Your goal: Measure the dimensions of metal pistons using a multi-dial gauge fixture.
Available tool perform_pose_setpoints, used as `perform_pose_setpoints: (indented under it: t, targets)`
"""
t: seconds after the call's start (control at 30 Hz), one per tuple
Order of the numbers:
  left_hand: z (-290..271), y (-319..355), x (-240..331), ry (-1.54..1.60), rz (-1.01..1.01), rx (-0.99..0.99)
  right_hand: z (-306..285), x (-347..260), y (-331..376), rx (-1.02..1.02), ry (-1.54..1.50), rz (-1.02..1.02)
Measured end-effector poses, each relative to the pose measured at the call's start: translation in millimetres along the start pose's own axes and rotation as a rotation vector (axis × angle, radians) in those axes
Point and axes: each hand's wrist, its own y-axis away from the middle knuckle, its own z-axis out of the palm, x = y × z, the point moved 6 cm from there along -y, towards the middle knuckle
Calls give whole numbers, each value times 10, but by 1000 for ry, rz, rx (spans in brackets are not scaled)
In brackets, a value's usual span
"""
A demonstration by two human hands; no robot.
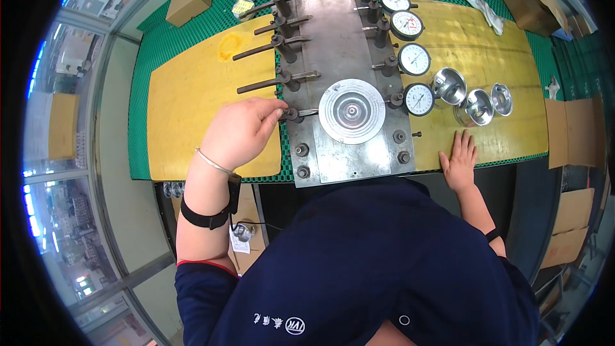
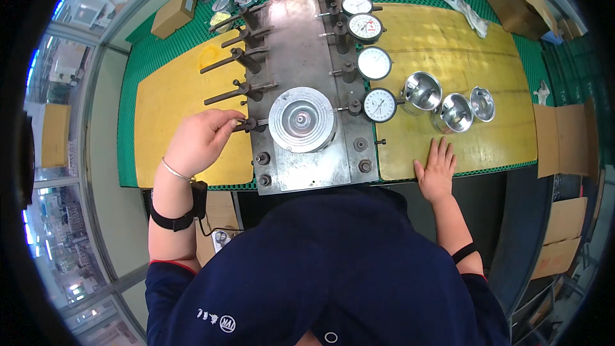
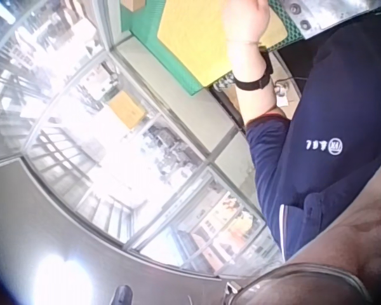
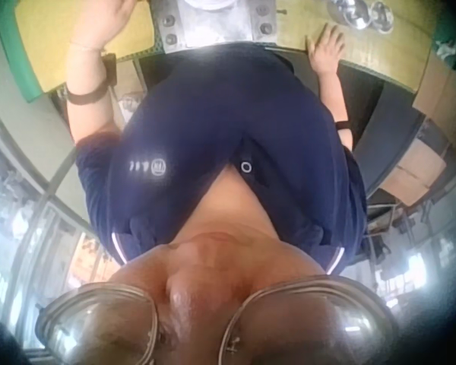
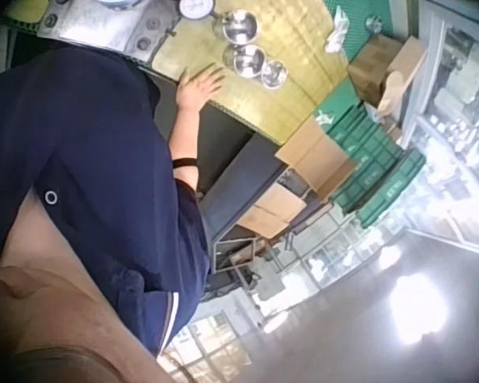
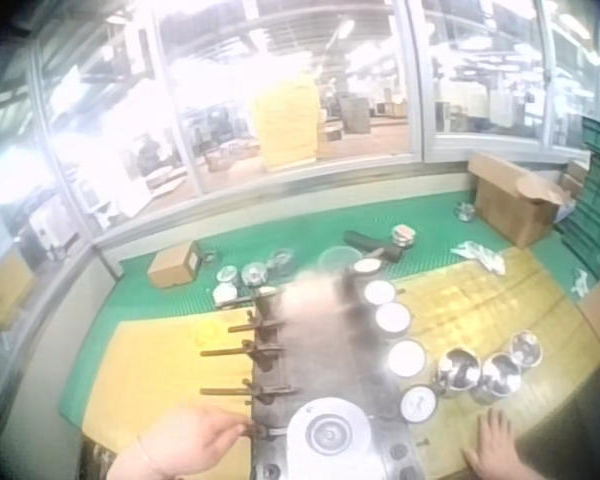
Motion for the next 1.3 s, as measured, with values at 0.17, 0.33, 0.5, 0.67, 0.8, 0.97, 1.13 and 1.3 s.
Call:
perform_pose_setpoints:
  t: [0.17,0.33,0.5,0.67,0.8,0.97,1.13,1.3]
  targets:
    - [4,4,43,-107,78,45,17,13,4,66,25,-24]
    - [82,78,-51,64,-57,34,-16,-2,-63,127,-55,14]
    - [120,182,-111,-43,-304,48,-31,-26,-79,254,-74,69]
    - [355,274,-147,540,-558,-6,-21,-47,-86,266,-44,99]
    - [730,290,152,1663,-732,29,-45,-32,-54,294,-56,102]
    - [773,204,127,2085,-655,113,-34,-38,-85,282,-44,106]
    - [612,356,-74,1568,-459,-54,-59,-45,-45,353,-50,77]
    - [376,310,-51,1978,-271,210,-72,-51,-55,341,-41,83]
